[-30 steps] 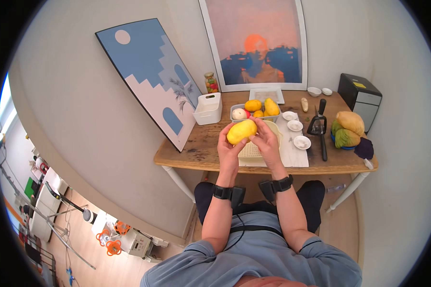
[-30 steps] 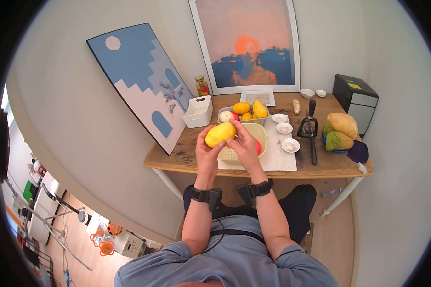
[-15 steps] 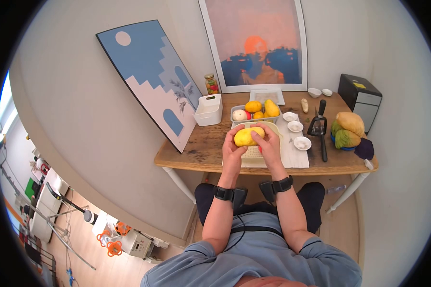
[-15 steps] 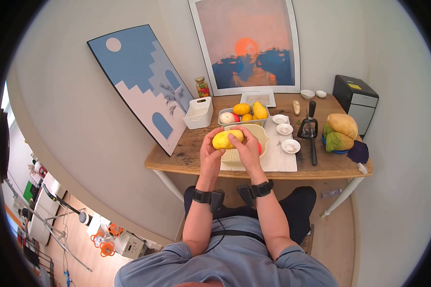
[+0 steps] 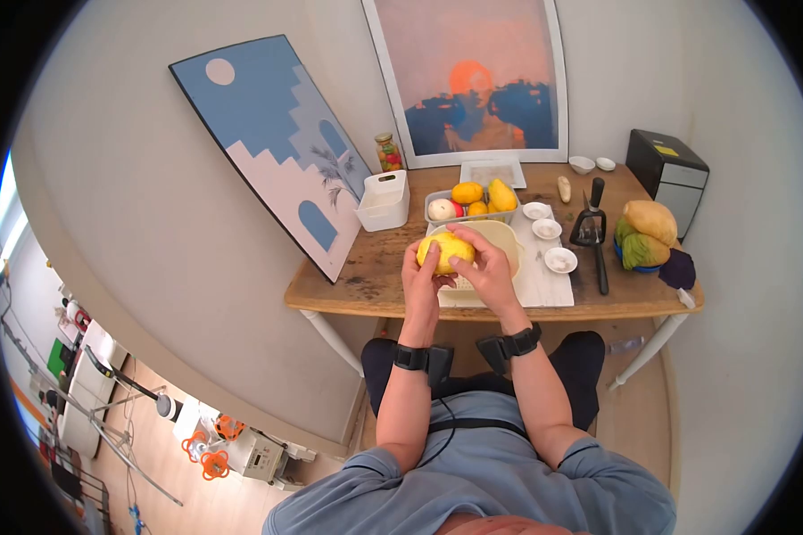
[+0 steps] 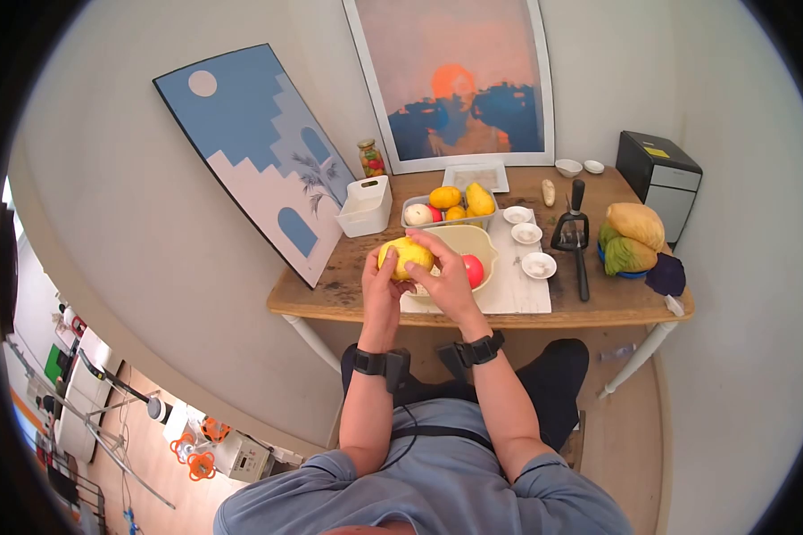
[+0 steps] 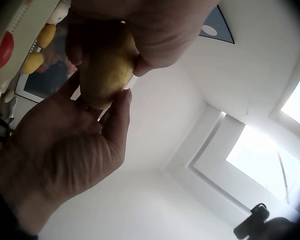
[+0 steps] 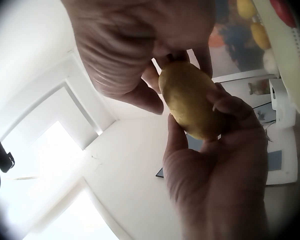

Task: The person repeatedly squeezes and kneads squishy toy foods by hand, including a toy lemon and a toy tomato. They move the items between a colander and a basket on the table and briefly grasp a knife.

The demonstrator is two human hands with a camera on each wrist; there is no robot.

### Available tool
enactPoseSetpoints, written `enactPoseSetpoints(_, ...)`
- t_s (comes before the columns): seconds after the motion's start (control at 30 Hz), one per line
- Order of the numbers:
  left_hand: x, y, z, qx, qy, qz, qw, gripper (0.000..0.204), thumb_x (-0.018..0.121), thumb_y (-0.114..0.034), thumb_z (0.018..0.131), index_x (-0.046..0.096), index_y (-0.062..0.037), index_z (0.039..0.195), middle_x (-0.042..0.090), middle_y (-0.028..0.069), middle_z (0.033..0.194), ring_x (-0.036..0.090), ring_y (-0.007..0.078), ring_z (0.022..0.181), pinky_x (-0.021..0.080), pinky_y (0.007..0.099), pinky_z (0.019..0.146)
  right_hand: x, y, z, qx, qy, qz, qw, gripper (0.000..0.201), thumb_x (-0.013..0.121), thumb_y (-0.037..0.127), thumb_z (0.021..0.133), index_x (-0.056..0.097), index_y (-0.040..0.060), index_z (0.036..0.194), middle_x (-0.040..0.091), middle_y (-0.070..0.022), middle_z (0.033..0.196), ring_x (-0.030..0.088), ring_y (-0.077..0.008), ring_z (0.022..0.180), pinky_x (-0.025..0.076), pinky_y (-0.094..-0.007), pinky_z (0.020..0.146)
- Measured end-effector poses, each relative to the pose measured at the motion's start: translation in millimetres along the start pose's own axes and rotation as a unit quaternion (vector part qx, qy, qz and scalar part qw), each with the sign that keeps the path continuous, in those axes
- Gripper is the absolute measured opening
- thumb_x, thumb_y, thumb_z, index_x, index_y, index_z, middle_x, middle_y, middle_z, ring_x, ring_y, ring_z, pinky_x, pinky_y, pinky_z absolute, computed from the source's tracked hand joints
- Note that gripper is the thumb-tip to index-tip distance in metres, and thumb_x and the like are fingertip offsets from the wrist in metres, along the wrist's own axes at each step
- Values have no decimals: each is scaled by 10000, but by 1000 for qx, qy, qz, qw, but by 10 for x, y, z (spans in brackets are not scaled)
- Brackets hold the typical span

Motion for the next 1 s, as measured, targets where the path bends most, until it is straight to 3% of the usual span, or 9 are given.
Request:
enactPoseSetpoints(0.07,66,-54,-9,40,-6,6,999,402,597,-197,926,449,-57,1272,570,86,1141,599,138,966,532,235,679,-24,-65,2,97,-42,47,993,414,650,109,864,525,-28,1234,564,-126,1222,549,-200,1128,444,-292,951)
enactPoseSetpoints(0.2,191,-224,-43,114,17,14,993,536,658,-33,847,428,-57,1330,545,84,1201,555,167,1088,506,292,857,-126,-292,-16,140,-114,77,980,463,632,240,911,504,-33,1262,576,-128,1169,595,-169,1022,511,-257,831)
enactPoseSetpoints(0.27,183,-151,-13,113,55,32,992,563,654,2,829,424,-55,1340,533,81,1224,531,178,1130,468,311,920,-206,-401,-83,252,-152,109,950,489,620,311,916,514,-38,1241,591,-126,1109,616,-150,951,550,-246,714)
enactPoseSetpoints(0.4,227,-106,-2,99,112,48,988,609,638,47,801,413,-49,1359,487,81,1289,483,191,1201,394,343,1022,-269,-324,-77,255,-141,89,953,487,613,332,914,524,-32,1225,605,-108,1054,625,-132,895,560,-242,617)
enactPoseSetpoints(0.53,244,-129,-10,108,119,13,987,586,620,-10,842,388,-49,1380,464,87,1314,477,194,1208,391,342,1022,-248,-219,-32,184,-123,75,972,406,656,202,877,549,-19,1201,610,-108,1075,616,-154,958,533,-260,776)
enactPoseSetpoints(0.6,204,-78,-6,48,78,-48,995,507,543,-161,930,357,-32,1384,441,117,1347,445,208,1246,376,363,1044,-208,-159,-28,136,-112,69,982,391,676,144,854,558,-13,1193,606,-110,1112,612,-163,989,515,-267,833)
enactPoseSetpoints(0.77,138,-1,12,-17,39,-49,998,429,493,-301,980,405,-54,1320,513,94,1229,547,185,1105,498,338,881,-75,-74,2,3,-35,32,999,426,660,-23,813,528,-51,1217,526,-136,1301,502,-208,1197,413,-317,1000)
enactPoseSetpoints(0.93,67,85,35,-76,61,-22,995,345,489,-326,982,453,-62,1201,579,87,1107,621,165,942,560,279,677,-83,-96,3,32,-32,48,998,399,640,13,846,524,-45,1223,536,-132,1288,491,-202,1206,391,-336,1024)
enactPoseSetpoints(1.0,43,1,37,-3,14,-16,1000,330,527,-287,969,455,-60,1197,584,86,1084,623,151,908,555,258,645,-89,-113,0,62,-62,69,994,378,633,50,870,525,-43,1221,545,-125,1270,505,-198,1188,396,-342,1021)
Point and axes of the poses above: each hand's wrist, its own z-axis towards the middle knuckle, its own x-axis out of the palm, y = z × x, the point moved 7 cm from there along z, towards the middle knuckle
